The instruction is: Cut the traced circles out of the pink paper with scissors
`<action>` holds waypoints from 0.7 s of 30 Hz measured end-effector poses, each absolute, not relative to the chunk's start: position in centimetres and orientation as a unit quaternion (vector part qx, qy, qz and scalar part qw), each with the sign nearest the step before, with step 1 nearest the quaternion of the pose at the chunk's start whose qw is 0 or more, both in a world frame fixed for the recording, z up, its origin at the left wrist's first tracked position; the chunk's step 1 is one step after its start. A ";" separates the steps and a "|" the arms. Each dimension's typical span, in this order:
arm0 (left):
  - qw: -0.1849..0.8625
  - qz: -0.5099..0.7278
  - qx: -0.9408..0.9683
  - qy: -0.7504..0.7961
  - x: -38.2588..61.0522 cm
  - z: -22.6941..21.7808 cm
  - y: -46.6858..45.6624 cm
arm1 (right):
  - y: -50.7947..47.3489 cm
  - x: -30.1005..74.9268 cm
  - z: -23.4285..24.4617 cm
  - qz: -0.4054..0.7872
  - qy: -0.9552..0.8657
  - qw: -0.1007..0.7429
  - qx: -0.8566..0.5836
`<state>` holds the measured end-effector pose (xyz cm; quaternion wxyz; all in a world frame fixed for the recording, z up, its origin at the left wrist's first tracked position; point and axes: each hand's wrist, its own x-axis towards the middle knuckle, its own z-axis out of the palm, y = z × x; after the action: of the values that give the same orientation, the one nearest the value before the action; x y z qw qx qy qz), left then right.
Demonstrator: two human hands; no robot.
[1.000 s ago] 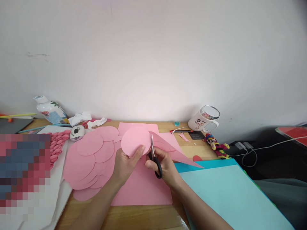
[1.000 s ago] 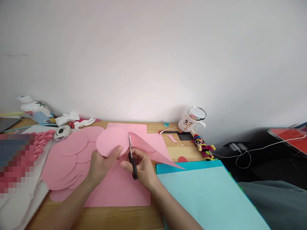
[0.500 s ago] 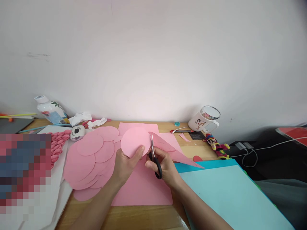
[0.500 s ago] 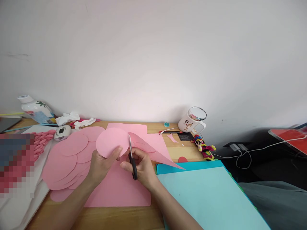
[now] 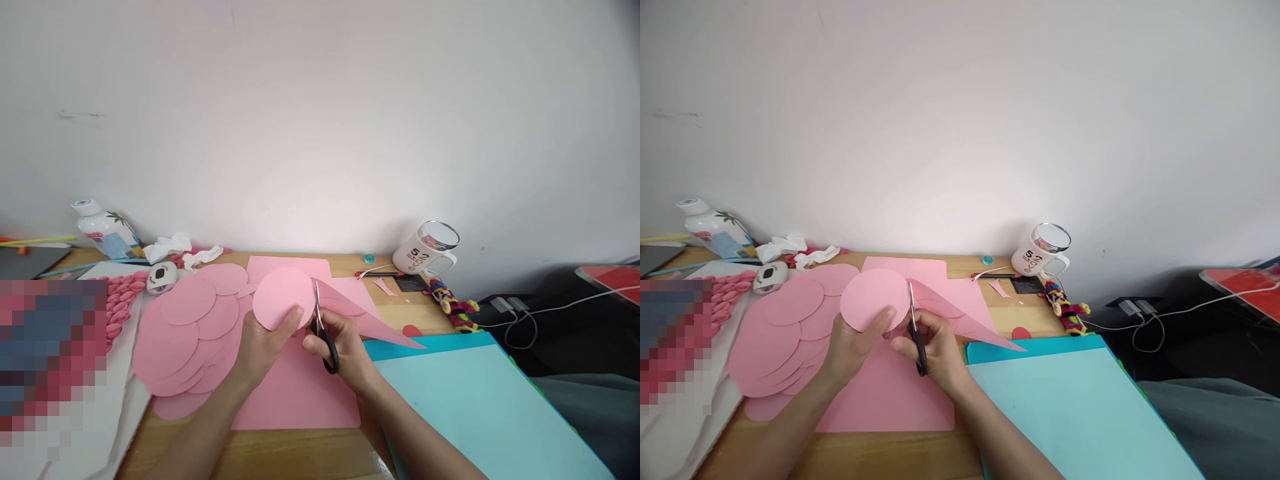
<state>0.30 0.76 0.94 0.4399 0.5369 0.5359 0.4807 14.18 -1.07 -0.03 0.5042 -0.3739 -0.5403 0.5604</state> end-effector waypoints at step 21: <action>0.433 0.484 0.553 0.522 0.2 1.0 1.0 | -1.2 14.4 -0.2 0.561 -0.541 0.485 -0.396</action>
<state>0.21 0.97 1.02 0.4327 0.5533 0.5217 0.4842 14.41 -1.18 -0.20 0.4854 -0.3955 -0.5412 0.5614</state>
